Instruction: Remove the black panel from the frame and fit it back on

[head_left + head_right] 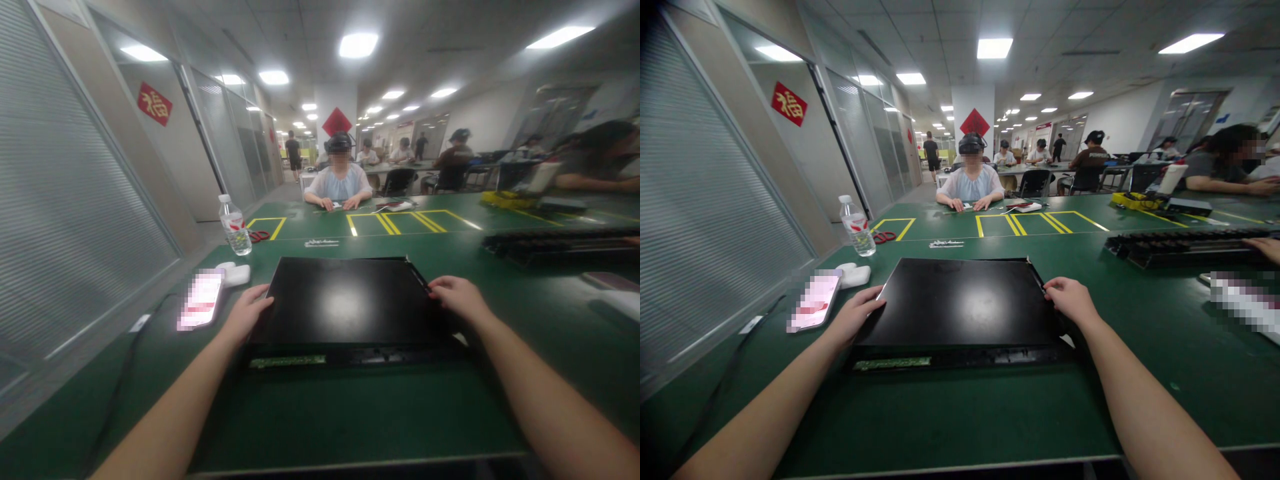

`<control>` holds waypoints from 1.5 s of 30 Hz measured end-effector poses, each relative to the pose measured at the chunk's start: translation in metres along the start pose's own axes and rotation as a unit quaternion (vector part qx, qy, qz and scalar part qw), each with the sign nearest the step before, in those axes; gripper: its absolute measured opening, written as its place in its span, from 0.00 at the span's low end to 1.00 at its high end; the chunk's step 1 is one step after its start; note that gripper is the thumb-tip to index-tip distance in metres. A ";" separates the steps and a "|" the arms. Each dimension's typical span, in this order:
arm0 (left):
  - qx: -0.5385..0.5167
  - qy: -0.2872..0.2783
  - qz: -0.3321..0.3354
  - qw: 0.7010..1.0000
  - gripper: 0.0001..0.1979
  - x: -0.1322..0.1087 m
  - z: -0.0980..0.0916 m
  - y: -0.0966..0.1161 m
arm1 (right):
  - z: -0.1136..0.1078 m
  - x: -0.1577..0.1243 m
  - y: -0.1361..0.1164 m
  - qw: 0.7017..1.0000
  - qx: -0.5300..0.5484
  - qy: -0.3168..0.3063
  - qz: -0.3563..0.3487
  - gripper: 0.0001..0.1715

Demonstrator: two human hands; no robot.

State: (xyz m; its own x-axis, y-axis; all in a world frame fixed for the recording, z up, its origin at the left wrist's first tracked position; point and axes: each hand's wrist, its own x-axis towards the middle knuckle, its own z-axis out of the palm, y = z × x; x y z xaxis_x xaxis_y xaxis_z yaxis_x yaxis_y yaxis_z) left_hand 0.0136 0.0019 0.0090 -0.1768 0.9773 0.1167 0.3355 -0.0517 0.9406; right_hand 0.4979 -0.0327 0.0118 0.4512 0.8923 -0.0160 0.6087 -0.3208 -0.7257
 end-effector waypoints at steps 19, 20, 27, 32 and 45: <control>0.105 -0.060 0.027 0.992 0.27 0.002 0.001 -0.009 | -0.001 -0.004 -0.004 1.000 0.020 0.011 0.009 0.09; 0.109 -0.060 0.025 0.992 0.27 0.003 0.001 -0.009 | -0.001 -0.004 -0.005 1.000 0.018 0.011 0.009 0.09; 0.139 -0.065 0.021 0.988 0.28 0.003 0.001 -0.013 | 0.000 -0.004 -0.003 1.000 0.017 0.010 0.001 0.10; 0.157 -0.071 0.021 0.985 0.28 0.004 0.000 -0.013 | 0.001 -0.002 -0.001 1.000 0.021 0.009 0.003 0.10; 0.161 -0.065 0.031 0.984 0.28 0.003 0.001 -0.014 | -0.001 0.000 0.000 1.000 0.028 -0.001 0.013 0.12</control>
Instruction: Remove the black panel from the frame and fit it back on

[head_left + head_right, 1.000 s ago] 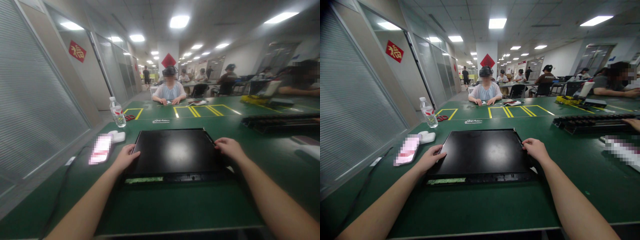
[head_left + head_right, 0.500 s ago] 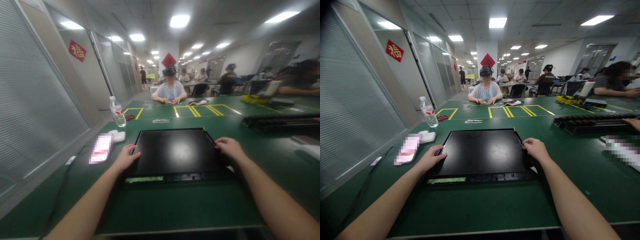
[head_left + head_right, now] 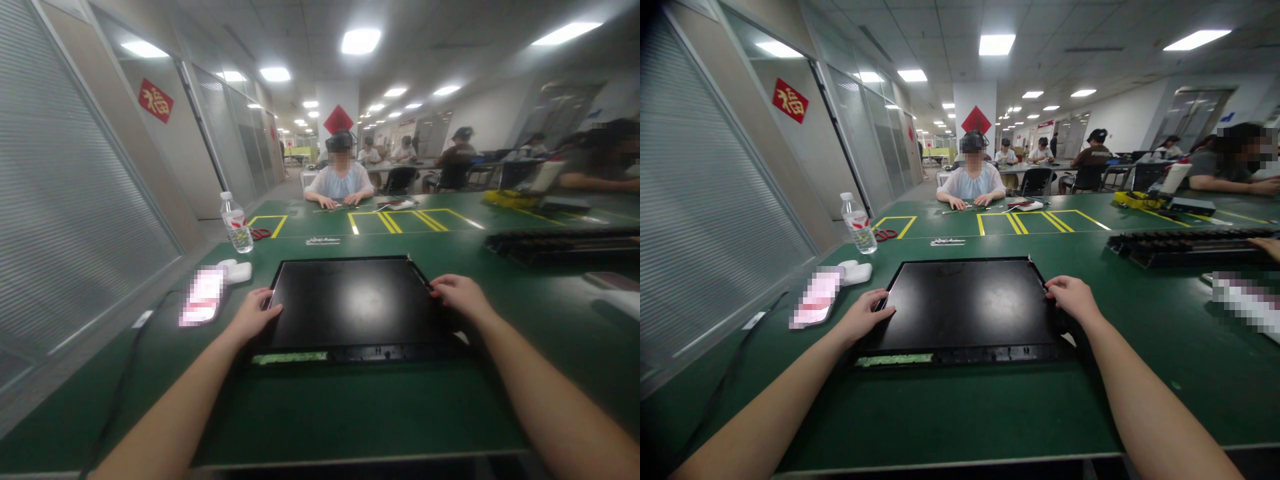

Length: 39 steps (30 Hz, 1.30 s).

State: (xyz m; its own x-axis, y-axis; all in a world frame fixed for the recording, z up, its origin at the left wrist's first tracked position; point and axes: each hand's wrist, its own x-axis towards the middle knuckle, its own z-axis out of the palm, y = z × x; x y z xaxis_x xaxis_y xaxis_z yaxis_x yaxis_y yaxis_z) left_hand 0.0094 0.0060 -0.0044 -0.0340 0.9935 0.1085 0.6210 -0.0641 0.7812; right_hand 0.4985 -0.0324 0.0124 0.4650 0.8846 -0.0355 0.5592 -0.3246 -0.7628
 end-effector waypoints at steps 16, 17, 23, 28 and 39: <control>0.012 -0.021 0.006 1.000 0.31 0.003 -0.001 -0.005 | 0.002 0.004 0.005 1.000 0.018 0.008 -0.014 0.11; 0.010 -0.020 0.008 1.000 0.31 0.003 -0.001 -0.006 | 0.002 0.004 0.006 1.000 0.019 0.009 -0.016 0.11; -0.006 -0.014 0.014 1.000 0.29 0.003 -0.001 -0.007 | 0.001 0.002 0.004 1.000 0.009 0.012 -0.014 0.12; -0.012 -0.027 0.011 0.999 0.31 0.003 -0.002 -0.007 | 0.001 0.001 0.003 1.000 0.002 0.012 -0.010 0.13; 0.093 -0.039 0.042 0.994 0.29 0.000 -0.002 -0.002 | 0.001 -0.001 0.000 1.000 0.008 0.013 -0.016 0.12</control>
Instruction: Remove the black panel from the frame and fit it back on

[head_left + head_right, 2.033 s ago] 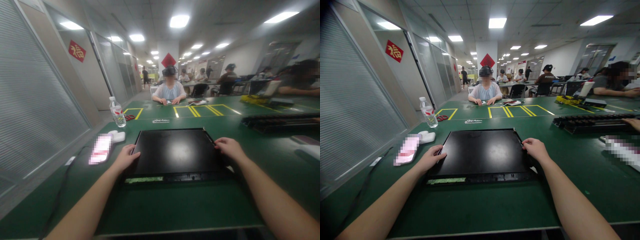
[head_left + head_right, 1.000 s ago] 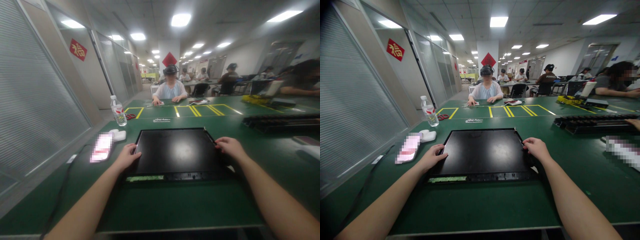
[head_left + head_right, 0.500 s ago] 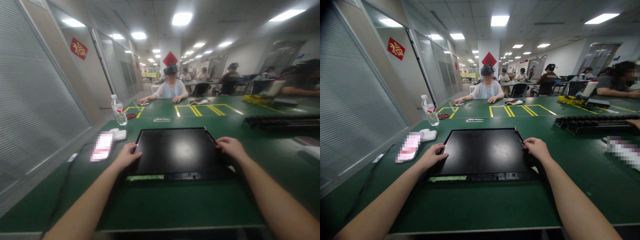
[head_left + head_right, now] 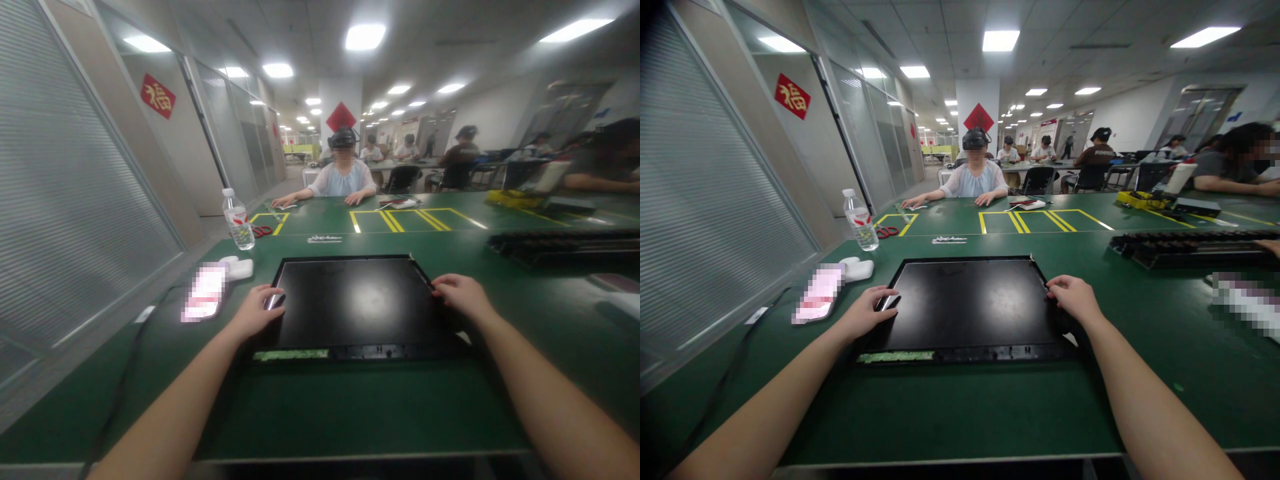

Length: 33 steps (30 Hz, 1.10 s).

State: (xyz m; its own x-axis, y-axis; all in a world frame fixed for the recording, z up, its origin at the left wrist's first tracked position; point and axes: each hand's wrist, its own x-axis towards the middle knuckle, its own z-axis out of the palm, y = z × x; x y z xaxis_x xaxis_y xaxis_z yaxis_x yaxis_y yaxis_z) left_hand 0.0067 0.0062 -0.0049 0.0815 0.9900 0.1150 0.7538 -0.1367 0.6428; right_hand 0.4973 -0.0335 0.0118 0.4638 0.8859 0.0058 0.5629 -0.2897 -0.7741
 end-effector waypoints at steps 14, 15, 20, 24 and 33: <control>0.080 -0.003 0.048 0.996 0.35 -0.006 -0.008 0.011 | 0.003 0.003 0.006 0.998 -0.056 0.000 -0.037 0.12; 0.084 -0.002 0.043 0.996 0.35 -0.005 -0.008 0.011 | 0.003 0.004 0.007 0.997 -0.060 0.002 -0.039 0.12; 0.151 0.025 0.013 0.988 0.30 0.001 -0.010 0.004 | 0.004 0.003 0.006 0.997 -0.065 0.003 -0.040 0.13; 0.193 0.014 0.008 0.981 0.26 0.004 -0.012 -0.001 | 0.003 0.001 0.004 0.997 -0.065 0.002 -0.043 0.13; 0.149 0.004 0.025 0.989 0.22 0.008 -0.013 -0.008 | 0.003 0.001 0.003 0.997 -0.067 0.004 -0.049 0.12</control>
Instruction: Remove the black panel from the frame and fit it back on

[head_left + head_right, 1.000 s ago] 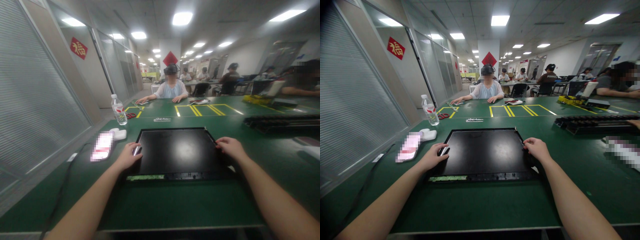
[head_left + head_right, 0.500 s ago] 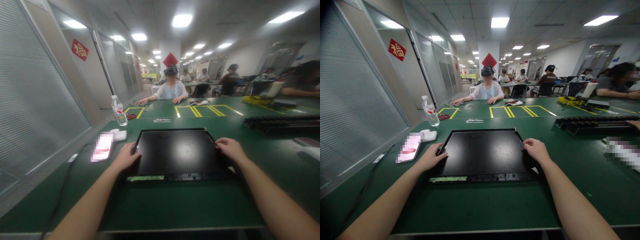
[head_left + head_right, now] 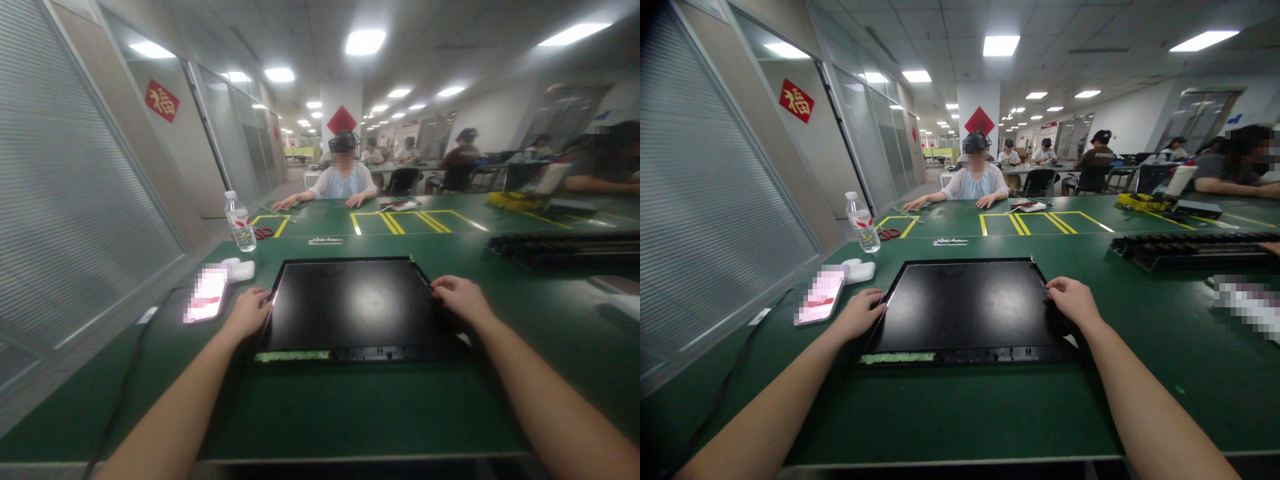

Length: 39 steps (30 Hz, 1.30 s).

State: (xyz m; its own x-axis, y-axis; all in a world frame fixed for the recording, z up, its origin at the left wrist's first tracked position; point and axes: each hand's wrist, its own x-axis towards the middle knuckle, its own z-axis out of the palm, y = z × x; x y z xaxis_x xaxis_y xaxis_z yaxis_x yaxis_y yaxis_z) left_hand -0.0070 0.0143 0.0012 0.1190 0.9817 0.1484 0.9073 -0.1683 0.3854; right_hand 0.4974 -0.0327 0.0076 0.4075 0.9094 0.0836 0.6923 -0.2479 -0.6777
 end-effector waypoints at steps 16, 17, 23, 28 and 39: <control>-0.389 0.066 -0.229 0.890 0.22 -0.011 -0.016 0.028 | 0.000 0.000 0.001 1.000 -0.003 0.002 0.004 0.12; -0.418 0.066 -0.251 0.871 0.23 -0.012 -0.018 0.031 | 0.000 0.000 0.001 1.000 -0.002 0.002 0.003 0.12; -0.532 0.044 -0.307 0.788 0.25 -0.013 -0.020 0.042 | 0.001 0.001 0.003 1.000 0.006 0.004 0.003 0.12; -0.546 0.040 -0.301 0.781 0.26 -0.011 -0.019 0.042 | -0.001 0.001 0.002 1.000 0.002 -0.002 0.006 0.13; -0.570 -0.007 -0.277 0.774 0.31 -0.004 -0.011 0.035 | -0.001 -0.001 0.000 1.000 0.007 0.003 0.011 0.12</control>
State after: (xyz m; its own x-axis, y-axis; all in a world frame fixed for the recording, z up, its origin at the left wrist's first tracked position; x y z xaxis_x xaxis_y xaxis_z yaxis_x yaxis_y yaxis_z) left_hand 0.0198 0.0031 0.0236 -0.1490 0.9311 -0.3329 -0.1232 0.3165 0.9405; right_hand 0.4969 -0.0338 0.0082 0.4265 0.9016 0.0725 0.6745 -0.2636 -0.6896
